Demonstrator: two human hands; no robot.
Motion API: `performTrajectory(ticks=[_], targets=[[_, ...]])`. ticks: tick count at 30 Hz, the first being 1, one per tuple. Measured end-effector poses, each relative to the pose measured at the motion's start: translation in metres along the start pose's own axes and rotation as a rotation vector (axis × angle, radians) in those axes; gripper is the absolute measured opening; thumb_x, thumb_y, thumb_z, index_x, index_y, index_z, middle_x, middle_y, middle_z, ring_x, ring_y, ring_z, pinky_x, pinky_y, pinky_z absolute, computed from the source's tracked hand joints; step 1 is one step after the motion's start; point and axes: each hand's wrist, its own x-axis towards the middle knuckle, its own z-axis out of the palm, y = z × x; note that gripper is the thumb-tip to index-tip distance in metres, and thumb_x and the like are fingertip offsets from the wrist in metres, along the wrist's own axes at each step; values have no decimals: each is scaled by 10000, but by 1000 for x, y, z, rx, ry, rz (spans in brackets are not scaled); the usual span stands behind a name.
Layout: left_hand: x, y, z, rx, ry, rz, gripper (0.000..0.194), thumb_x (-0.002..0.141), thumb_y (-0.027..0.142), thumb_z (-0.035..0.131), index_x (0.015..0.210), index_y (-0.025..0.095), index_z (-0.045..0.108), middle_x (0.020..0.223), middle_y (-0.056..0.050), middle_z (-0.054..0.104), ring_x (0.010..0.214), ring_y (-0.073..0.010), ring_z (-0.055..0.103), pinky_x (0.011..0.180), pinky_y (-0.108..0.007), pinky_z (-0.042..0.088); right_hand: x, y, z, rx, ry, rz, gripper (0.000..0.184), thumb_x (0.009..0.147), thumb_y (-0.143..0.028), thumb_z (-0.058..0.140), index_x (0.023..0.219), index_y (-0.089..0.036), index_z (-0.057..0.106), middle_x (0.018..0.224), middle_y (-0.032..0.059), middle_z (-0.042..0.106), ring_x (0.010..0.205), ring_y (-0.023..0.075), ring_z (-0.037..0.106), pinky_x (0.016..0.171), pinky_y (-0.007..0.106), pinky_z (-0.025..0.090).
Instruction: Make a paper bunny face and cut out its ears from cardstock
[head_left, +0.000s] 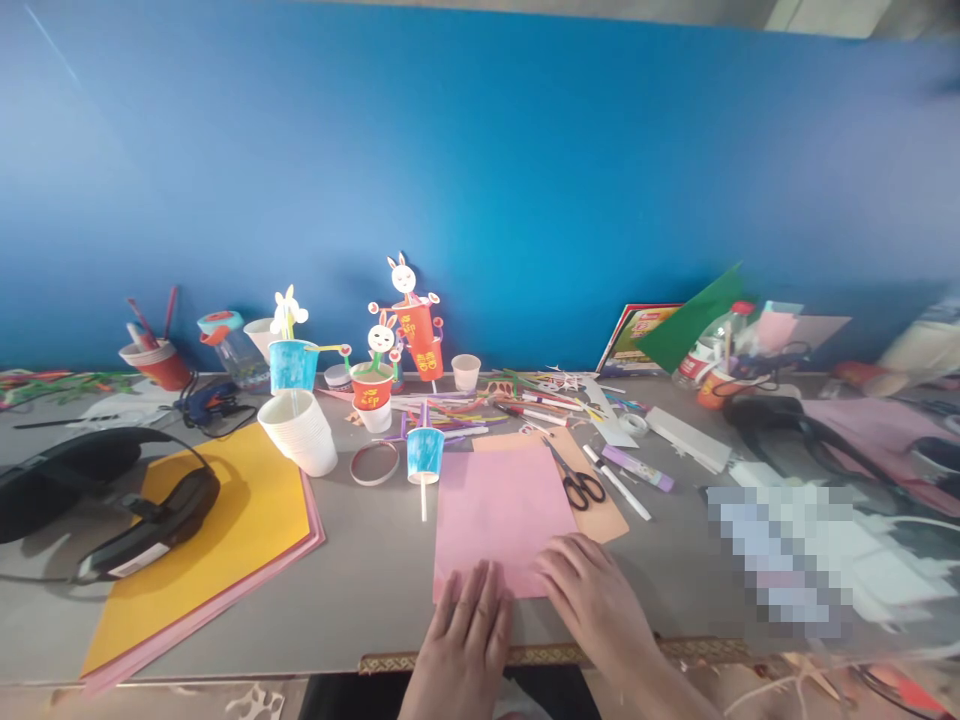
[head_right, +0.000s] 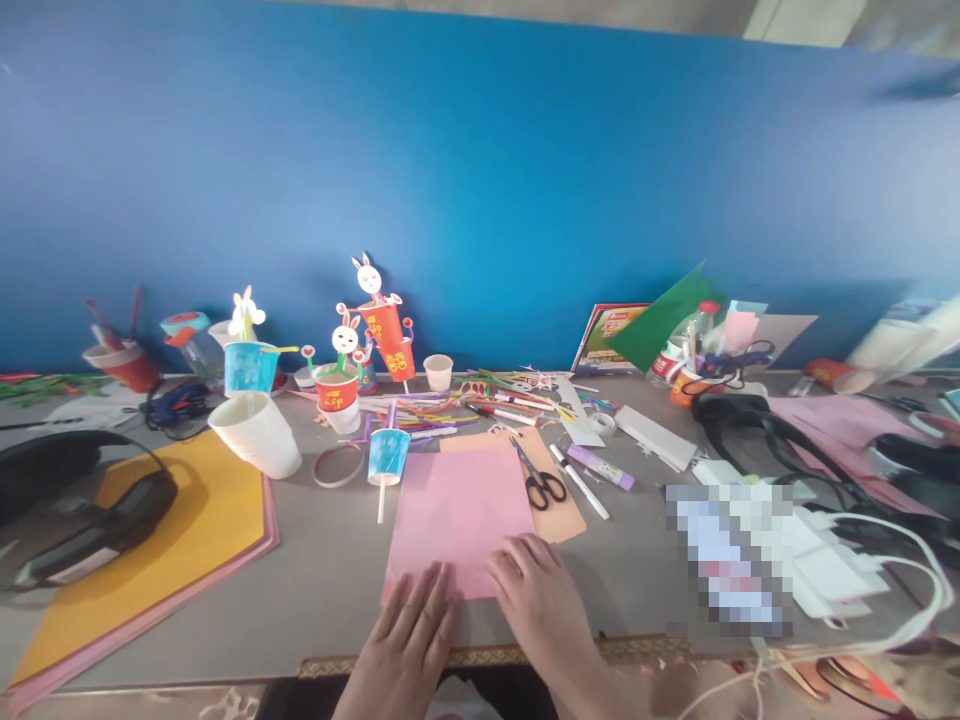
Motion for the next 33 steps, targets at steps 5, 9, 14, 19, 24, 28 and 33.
performTrajectory(ticks=[5, 9, 14, 19, 24, 28, 33], targets=[[0, 0, 0, 1, 17, 13, 818, 896, 740, 407, 1364, 94, 588, 1397, -191, 599, 1370, -397, 376, 1144, -548, 99, -21, -18, -1, -148, 85, -193, 357, 938, -267, 599, 1295, -264, 601, 1361, -14, 645, 1228, 275, 527, 1127, 473, 222], [-2, -1, 1, -47, -88, -8, 873, 880, 766, 402, 1416, 90, 531, 1471, -219, 521, 1406, -391, 365, 1136, -544, 143, -39, -7, -8, -253, 5, -135, 429, 947, -251, 571, 1372, -307, 562, 1463, -52, 563, 1296, 293, 486, 1172, 535, 79], [-6, -9, -1, -47, -57, 35, 880, 884, 768, 380, 1454, 105, 489, 1505, -187, 494, 1417, -351, 379, 1139, -492, 197, -65, 20, -6, -280, 95, -90, 460, 949, -226, 539, 1406, -282, 541, 1416, -42, 610, 1288, 275, 525, 1160, 487, 197], [-29, -35, -19, -7, -30, 21, 821, 902, 682, 464, 1502, 123, 426, 1510, -129, 506, 1396, -282, 420, 1160, -426, 211, -78, 28, 0, -239, 169, -86, 470, 950, -196, 508, 1419, -191, 527, 1394, 15, 630, 1282, 263, 551, 1051, 417, 395], [-51, -55, -33, 79, -32, -6, 708, 905, 606, 522, 1468, 179, 484, 1502, -66, 525, 1381, -234, 442, 1194, -385, 181, -81, 29, 0, -201, 212, -73, 407, 977, -217, 478, 1371, -163, 566, 1338, 38, 670, 1258, 263, 578, 994, 393, 476], [-51, -59, -38, 98, -24, 3, 665, 898, 571, 558, 1434, 181, 524, 1495, -56, 534, 1364, -236, 456, 1207, -388, 159, -83, 33, 0, -181, 240, -72, 385, 995, -221, 455, 1353, -157, 580, 1304, 50, 689, 1240, 252, 596, 957, 366, 519], [-52, -64, -42, 94, -36, 14, 653, 901, 517, 584, 1457, 186, 495, 1516, -21, 512, 1384, -223, 432, 1200, -366, 204, -83, 41, -3, -131, 232, -79, 363, 995, -200, 469, 1328, -157, 605, 1286, 63, 699, 1230, 234, 609, 959, 342, 550]])
